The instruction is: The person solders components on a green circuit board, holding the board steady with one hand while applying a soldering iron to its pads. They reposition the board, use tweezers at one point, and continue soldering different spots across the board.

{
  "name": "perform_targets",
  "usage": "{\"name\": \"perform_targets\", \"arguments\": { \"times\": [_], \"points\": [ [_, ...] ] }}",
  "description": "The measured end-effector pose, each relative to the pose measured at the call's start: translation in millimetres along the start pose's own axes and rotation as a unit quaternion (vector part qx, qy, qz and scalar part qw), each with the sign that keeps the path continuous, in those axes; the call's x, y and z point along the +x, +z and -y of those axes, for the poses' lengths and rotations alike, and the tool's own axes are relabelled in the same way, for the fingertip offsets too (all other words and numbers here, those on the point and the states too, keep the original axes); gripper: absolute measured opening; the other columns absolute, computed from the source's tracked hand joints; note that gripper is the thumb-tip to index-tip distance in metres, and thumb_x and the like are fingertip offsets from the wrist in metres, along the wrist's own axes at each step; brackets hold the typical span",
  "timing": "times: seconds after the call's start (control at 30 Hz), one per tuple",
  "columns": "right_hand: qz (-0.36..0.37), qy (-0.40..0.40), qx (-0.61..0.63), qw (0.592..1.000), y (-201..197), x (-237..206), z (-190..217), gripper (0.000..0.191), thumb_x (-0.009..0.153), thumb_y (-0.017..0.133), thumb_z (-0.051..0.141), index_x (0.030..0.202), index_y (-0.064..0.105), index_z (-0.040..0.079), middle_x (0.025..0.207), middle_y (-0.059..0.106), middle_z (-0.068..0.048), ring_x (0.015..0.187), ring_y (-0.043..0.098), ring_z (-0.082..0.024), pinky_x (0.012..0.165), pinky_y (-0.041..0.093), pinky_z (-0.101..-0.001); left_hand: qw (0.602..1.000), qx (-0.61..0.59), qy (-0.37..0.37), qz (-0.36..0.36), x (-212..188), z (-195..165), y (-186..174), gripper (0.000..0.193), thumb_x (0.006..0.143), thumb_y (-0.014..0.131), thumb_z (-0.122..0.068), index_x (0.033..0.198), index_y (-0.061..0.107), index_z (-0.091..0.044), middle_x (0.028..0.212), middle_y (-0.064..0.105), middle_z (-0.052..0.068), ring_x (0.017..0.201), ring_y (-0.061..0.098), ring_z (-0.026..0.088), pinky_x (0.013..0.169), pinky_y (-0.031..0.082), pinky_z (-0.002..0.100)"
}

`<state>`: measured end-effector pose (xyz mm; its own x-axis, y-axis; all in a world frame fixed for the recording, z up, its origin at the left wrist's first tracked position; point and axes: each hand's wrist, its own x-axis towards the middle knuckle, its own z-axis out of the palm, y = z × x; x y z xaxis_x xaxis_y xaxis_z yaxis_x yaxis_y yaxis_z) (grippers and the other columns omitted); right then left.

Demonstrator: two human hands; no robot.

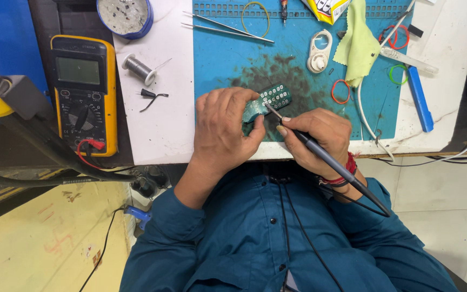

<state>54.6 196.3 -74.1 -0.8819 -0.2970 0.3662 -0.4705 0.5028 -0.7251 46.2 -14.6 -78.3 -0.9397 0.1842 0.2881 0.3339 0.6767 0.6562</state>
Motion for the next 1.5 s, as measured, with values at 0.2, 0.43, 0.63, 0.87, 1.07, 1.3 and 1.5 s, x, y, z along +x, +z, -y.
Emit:
{"name": "perform_targets", "arguments": {
  "times": [0.2,0.43,0.63,0.87,1.07,1.3,1.5],
  "points": [
    [0.003,-0.004,0.004,1.0,0,0,-1,0.019,0.083,0.085,0.003,0.098,0.073,0.003,0.084,0.072,-0.011,0.074,0.07,-0.025,0.066,0.052,-0.0334,1.0,0.001,0.002,0.0,1,0,0,0.039,0.083,0.077,-0.019,0.118,0.062,-0.01,0.114,0.066,0.005,0.11,0.06,0.027,0.101,0.039,0.043],
    [0.003,-0.005,0.0,1.0,1,0,0,0.021,0.085,0.086,0.004,0.1,0.072,0.003,0.088,0.073,-0.011,0.078,0.071,-0.026,0.069,0.053,-0.0336,1.0,0.004,0.0,0.003,0,-1,-1,0.039,0.083,0.077,-0.019,0.118,0.062,-0.01,0.113,0.066,0.005,0.109,0.06,0.027,0.1,0.04,0.042],
    [-0.006,0.012,-0.012,1.0,0,0,1,0.022,0.085,0.086,0.003,0.101,0.072,0.003,0.088,0.073,-0.012,0.076,0.07,-0.025,0.067,0.051,-0.0335,1.0,0.004,0.002,0.001,1,-1,0,0.038,0.083,0.077,-0.019,0.117,0.062,-0.01,0.112,0.066,0.005,0.108,0.06,0.026,0.1,0.039,0.042],
    [-0.001,0.002,-0.004,1.0,-2,3,2,0.021,0.086,0.085,0.003,0.102,0.072,0.003,0.09,0.073,-0.012,0.078,0.071,-0.025,0.069,0.053,-0.033,1.0,0.002,0.001,0.004,3,-2,-2,0.038,0.084,0.077,-0.019,0.118,0.062,-0.01,0.112,0.066,0.005,0.109,0.06,0.027,0.1,0.039,0.042],
    [0.002,0.001,-0.011,1.0,-3,7,1,0.023,0.085,0.086,0.003,0.102,0.072,0.002,0.089,0.073,-0.012,0.077,0.071,-0.025,0.069,0.053,-0.0334,1.0,0.0,0.002,0.0,6,-3,-4,0.038,0.084,0.077,-0.019,0.118,0.062,-0.01,0.113,0.066,0.005,0.108,0.06,0.027,0.1,0.04,0.042],
    [-0.006,0.006,-0.013,1.0,-4,11,4,0.023,0.085,0.087,0.003,0.102,0.071,0.002,0.09,0.073,-0.012,0.076,0.07,-0.026,0.068,0.052,-0.0336,1.0,0.004,0.002,0.003,9,-3,-5,0.038,0.084,0.077,-0.019,0.118,0.062,-0.01,0.112,0.066,0.005,0.108,0.06,0.027,0.1,0.039,0.043],
    [-0.011,0.004,-0.007,1.0,-5,9,4,0.021,0.086,0.086,0.002,0.101,0.07,0.001,0.089,0.072,-0.013,0.074,0.069,-0.026,0.067,0.051,-0.0336,1.0,0.003,0.007,-0.002,8,-4,-5,0.038,0.085,0.077,-0.019,0.118,0.062,-0.01,0.113,0.066,0.005,0.109,0.061,0.026,0.101,0.04,0.043]
  ]
}}
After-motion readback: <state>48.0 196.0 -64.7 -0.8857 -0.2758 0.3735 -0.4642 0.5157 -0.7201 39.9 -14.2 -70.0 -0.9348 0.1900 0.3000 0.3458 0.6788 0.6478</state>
